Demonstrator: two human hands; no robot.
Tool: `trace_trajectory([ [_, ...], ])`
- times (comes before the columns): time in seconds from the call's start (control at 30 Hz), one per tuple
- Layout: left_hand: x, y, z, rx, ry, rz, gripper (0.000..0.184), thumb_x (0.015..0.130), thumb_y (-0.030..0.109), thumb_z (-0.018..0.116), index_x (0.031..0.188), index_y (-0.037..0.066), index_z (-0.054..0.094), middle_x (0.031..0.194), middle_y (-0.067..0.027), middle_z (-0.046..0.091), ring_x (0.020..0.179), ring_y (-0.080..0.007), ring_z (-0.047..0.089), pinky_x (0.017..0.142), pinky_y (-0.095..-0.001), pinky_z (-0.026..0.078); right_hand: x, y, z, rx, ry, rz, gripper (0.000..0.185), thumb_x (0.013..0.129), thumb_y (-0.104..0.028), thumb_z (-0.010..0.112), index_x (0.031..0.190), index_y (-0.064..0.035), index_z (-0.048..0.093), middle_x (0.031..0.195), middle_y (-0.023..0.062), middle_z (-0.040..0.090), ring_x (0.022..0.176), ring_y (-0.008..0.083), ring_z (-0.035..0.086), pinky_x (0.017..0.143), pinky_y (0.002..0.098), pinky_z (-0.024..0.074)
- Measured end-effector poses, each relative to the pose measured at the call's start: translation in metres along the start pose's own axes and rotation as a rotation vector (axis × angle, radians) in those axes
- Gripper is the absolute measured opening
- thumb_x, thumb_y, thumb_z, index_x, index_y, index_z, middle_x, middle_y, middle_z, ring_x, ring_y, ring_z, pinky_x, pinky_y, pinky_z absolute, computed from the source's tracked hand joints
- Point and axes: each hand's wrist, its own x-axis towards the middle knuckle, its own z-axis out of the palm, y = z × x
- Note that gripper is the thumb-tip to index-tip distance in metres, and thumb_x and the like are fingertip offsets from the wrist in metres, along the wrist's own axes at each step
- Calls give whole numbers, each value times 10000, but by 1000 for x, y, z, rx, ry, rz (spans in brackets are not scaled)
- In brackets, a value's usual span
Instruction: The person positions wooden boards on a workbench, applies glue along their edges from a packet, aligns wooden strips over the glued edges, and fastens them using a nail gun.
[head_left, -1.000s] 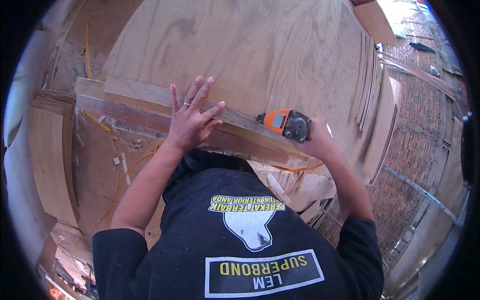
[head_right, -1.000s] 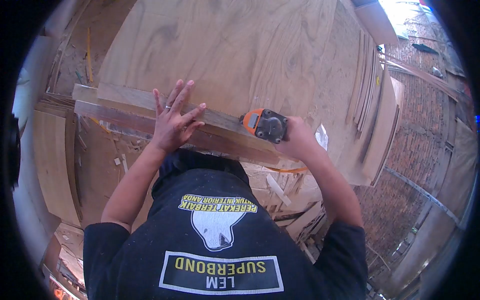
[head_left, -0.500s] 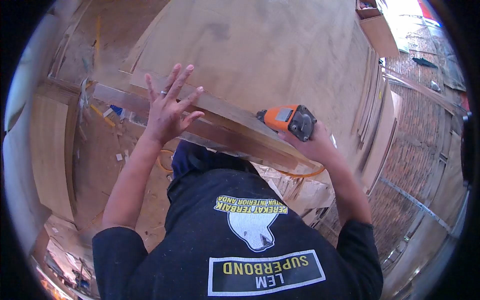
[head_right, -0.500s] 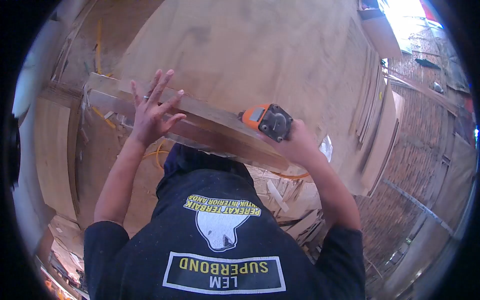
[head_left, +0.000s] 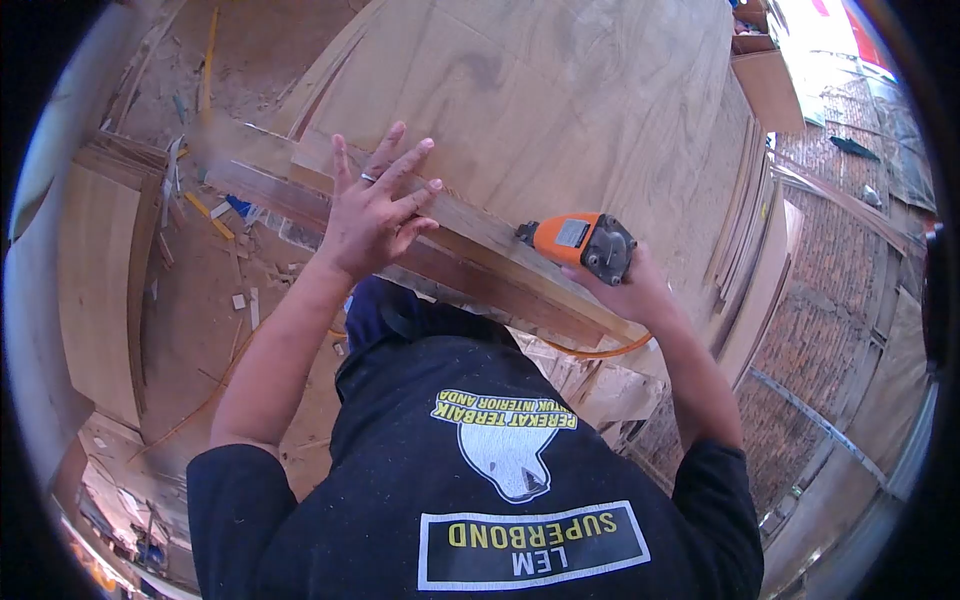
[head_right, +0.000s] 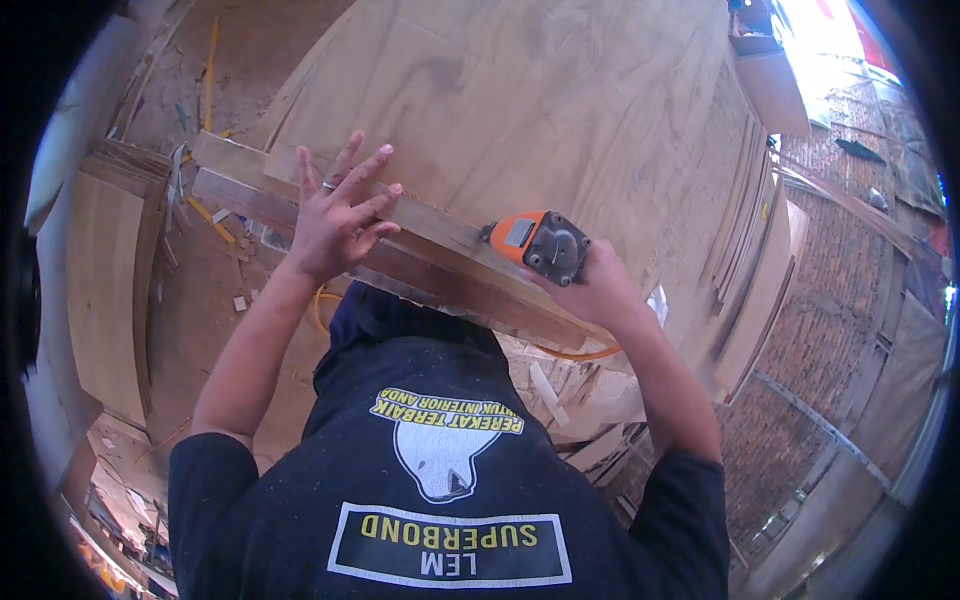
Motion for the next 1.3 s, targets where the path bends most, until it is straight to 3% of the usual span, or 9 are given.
trace_trajectory([
  [0.1, 1, -3, 0, -24, 19, 5, 419, 792, 451, 800, 1169, 268, 803, 1655, 13, 431, 1612, -261, 217, 1232, -750, -32, 2, -1, -3, -23, -71, 86, 413, 875, -215, 878, 1216, -37, 727, 992, 65, 775, 889, 115, 692, 860, 315, 569],
  [0.4, 0, -3, 0, 16, 25, 25, 426, 759, 438, 826, 1157, 288, 791, 1655, 6, 441, 1610, -319, 223, 1226, -756, 15, 10, 17, -9, -251, -122, 101, 361, 870, -208, 864, 1166, -41, 742, 919, 73, 771, 779, 118, 681, 765, 320, 571],
  [0.5, 1, 1, -1, 40, 16, 25, 428, 757, 434, 829, 1158, 291, 790, 1656, 6, 438, 1611, -322, 218, 1224, -761, 28, 10, 14, -12, -292, -113, 72, 322, 868, -200, 853, 1138, -55, 753, 885, 93, 759, 738, 165, 682, 737, 334, 564],
  [0.6, 0, -1, -1, 54, 14, 23, 445, 749, 429, 839, 1171, 297, 786, 1657, 12, 436, 1614, -321, 207, 1221, -766, 34, 14, 7, -9, -205, -49, 31, 286, 764, -228, 857, 939, -28, 751, 824, 194, 731, 811, 400, 724, 735, 449, 563],
  [0.7, 0, 1, 1, 62, 5, 27, 473, 742, 427, 850, 1194, 310, 779, 1662, 26, 429, 1618, -317, 194, 1214, -779, 29, 13, 13, -11, -203, -89, 4, 326, 795, -244, 858, 1002, -18, 749, 849, 204, 729, 812, 394, 713, 761, 431, 562],
  [0.8, -1, 1, 1, 73, -4, 22, 490, 742, 430, 855, 1212, 319, 773, 1670, 40, 417, 1620, -314, 186, 1203, -794, 19, 10, 25, -6, 28, -44, -126, 396, 833, -245, 866, 1129, -17, 735, 962, 169, 761, 879, 307, 732, 836, 387, 564],
  [1.0, -7, 6, 8, 129, -3, 1, 543, 755, 429, 858, 1275, 315, 749, 1681, 39, 401, 1622, -311, 178, 1191, -809, 11, -27, 39, -23, 225, 127, 150, 505, 839, -202, 889, 1273, -32, 697, 1184, 75, 753, 1078, 164, 696, 972, 349, 543],
  [1.13, -2, 13, -12, 109, 13, -45, 686, 756, 458, 864, 1399, 314, 673, 1688, 17, 390, 1622, -309, 181, 1191, -808, 13, -53, 41, -30, 132, 185, 227, 485, 848, -186, 880, 1276, -45, 702, 1138, 87, 766, 1052, 181, 717, 957, 357, 555],
  [1.3, -10, -46, -54, 153, 11, -28, 733, 743, 472, 873, 1416, 282, 657, 1688, 9, 384, 1623, -285, 177, 1207, -792, -10, -54, -5, -8, 165, 194, 294, 476, 854, -204, 879, 1268, -47, 705, 1112, 92, 771, 1022, 185, 726, 941, 362, 564],
])
